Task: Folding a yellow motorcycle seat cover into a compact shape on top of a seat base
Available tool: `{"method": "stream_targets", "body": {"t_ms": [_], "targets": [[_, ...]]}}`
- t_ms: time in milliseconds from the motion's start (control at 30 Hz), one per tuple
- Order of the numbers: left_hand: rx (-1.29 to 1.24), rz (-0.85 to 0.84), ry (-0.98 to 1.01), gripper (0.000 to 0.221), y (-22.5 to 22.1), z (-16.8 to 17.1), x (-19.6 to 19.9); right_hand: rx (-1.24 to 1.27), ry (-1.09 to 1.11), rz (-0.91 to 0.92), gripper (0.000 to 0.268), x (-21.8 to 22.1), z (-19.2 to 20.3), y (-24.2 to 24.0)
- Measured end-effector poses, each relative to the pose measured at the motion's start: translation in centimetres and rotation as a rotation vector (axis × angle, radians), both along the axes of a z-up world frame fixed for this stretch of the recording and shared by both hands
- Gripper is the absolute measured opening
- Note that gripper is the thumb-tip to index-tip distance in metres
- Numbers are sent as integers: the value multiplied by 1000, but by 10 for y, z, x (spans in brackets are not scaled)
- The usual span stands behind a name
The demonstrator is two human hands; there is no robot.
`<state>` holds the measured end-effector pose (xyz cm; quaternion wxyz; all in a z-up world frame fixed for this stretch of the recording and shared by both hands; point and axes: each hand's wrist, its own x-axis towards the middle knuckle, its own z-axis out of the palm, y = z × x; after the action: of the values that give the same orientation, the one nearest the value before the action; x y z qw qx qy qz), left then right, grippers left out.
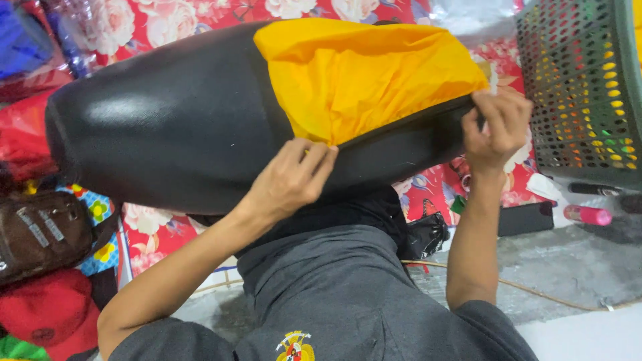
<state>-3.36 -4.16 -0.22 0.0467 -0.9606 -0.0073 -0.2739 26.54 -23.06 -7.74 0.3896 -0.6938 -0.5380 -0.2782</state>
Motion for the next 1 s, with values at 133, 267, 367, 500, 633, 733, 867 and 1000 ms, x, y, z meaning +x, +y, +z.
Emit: {"method": "stream_targets", "body": {"t_ms": [133, 267, 367, 500, 633, 733, 867, 1000], "targets": [[11, 15, 10, 22, -7, -16, -6, -16, -62, 21, 38, 12, 5, 11], [-25, -1, 8, 25, -10, -30, -8, -79, -11, 76, 36, 16, 4, 14], [-69, -2, 48, 31, -11, -36, -13, -141, 67, 116, 35, 17, 0, 11], [-468, -49, 35, 33, -2, -28, -19, -217, 126, 159, 30, 17, -16, 10], [-849, -69, 15, 19, 34, 0, -23, -205, 113, 126, 25, 11, -14, 10], [-751, 62, -159, 8, 89, 11, -22, -222, 120, 104, 24, 7, -12, 12], [-620, 204, 67, 56, 163, 1, -25, -250, 182, 87, 20, -4, -1, 15], [-821, 132, 332, 50, 189, 5, -8, -269, 173, 24, 22, -9, 1, 14]]}}
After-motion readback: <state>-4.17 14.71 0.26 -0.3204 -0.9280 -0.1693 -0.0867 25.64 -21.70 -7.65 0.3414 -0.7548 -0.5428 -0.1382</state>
